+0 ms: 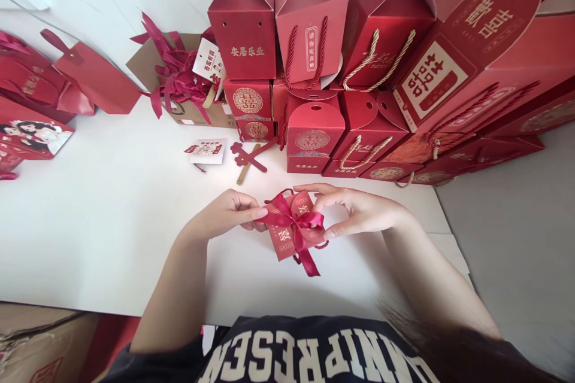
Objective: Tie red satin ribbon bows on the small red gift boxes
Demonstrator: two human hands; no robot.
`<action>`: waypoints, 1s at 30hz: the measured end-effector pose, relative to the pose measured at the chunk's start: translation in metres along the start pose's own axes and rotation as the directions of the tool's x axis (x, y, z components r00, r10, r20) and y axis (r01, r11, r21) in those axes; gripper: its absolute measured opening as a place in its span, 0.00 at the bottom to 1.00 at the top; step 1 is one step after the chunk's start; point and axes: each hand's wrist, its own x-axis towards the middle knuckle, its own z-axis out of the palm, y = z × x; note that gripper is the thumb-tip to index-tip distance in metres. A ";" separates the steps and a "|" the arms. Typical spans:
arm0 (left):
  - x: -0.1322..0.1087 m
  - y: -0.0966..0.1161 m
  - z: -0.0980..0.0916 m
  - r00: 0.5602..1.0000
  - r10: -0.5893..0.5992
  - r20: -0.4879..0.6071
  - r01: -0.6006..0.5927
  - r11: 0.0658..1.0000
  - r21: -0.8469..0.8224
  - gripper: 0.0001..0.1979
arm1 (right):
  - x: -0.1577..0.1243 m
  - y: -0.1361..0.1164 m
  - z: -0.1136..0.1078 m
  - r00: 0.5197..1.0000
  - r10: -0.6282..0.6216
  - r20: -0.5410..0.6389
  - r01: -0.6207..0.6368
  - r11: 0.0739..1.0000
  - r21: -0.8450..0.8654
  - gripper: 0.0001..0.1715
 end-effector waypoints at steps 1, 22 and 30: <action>0.000 0.000 0.000 0.999 0.007 0.034 -0.008 1.000 0.001 0.17 | 0.001 0.000 0.001 1.000 -0.004 0.003 0.004 1.000 0.006 0.17; 0.003 -0.008 0.001 0.982 0.091 0.163 -0.090 0.996 -0.016 0.15 | 0.011 0.010 0.004 0.999 0.021 -0.031 -0.015 0.981 0.195 0.16; 0.003 -0.008 0.000 0.980 0.105 0.172 -0.115 0.992 0.051 0.17 | 0.014 0.016 0.004 1.000 0.006 -0.021 -0.002 0.980 0.201 0.18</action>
